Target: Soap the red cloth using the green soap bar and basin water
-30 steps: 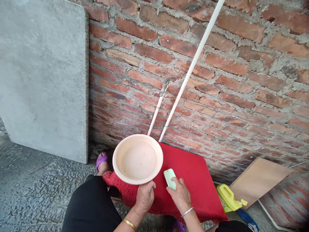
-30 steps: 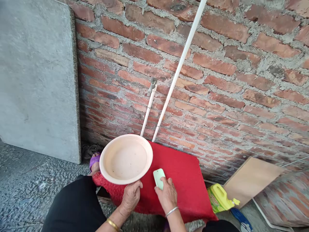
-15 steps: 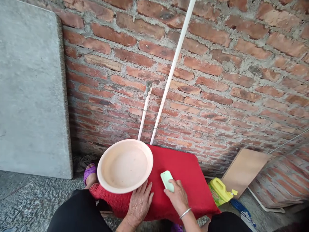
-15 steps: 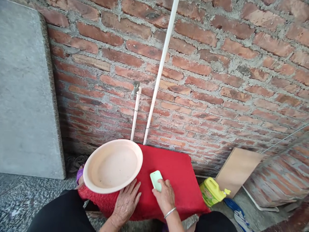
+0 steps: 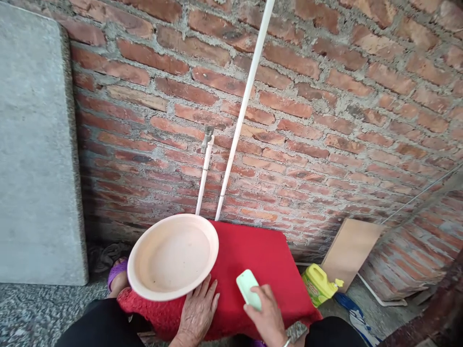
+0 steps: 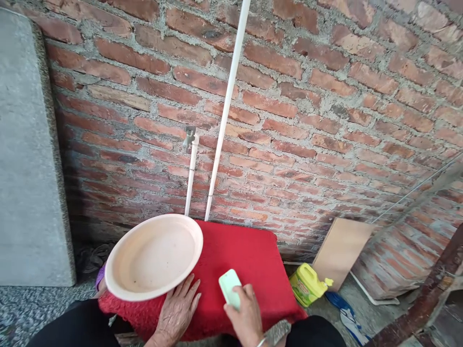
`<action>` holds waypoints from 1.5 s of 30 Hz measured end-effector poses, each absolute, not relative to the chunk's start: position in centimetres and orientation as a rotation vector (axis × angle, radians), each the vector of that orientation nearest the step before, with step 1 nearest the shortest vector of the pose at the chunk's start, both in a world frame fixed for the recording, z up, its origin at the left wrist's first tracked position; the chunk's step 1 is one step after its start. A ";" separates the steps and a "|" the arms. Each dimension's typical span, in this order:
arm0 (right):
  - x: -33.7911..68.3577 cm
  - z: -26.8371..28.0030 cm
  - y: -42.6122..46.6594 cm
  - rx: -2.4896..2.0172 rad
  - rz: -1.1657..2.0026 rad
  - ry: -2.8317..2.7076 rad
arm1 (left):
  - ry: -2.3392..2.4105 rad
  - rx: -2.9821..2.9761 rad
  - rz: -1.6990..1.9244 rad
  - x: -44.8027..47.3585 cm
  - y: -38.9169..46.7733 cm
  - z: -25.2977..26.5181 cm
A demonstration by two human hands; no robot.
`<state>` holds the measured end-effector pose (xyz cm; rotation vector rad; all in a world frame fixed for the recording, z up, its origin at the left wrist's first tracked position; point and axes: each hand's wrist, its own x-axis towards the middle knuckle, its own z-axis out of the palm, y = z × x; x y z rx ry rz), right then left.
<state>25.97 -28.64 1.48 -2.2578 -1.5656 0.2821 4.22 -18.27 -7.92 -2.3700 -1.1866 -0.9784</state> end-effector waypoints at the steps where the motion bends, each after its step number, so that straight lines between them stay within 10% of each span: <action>1: 25.1 1.1 -28.8 -2.212 0.308 -1.611 | -1.169 -2.368 -0.980 4.1 -18.2 -7.9; 13: 37.4 3.9 -34.0 -2.882 0.074 -1.156 | -1.254 -2.451 -0.916 4.4 -18.5 -7.4; 45: 17.7 3.6 -19.9 -2.245 0.298 -1.835 | -1.026 -2.560 -1.728 3.9 -20.2 -3.7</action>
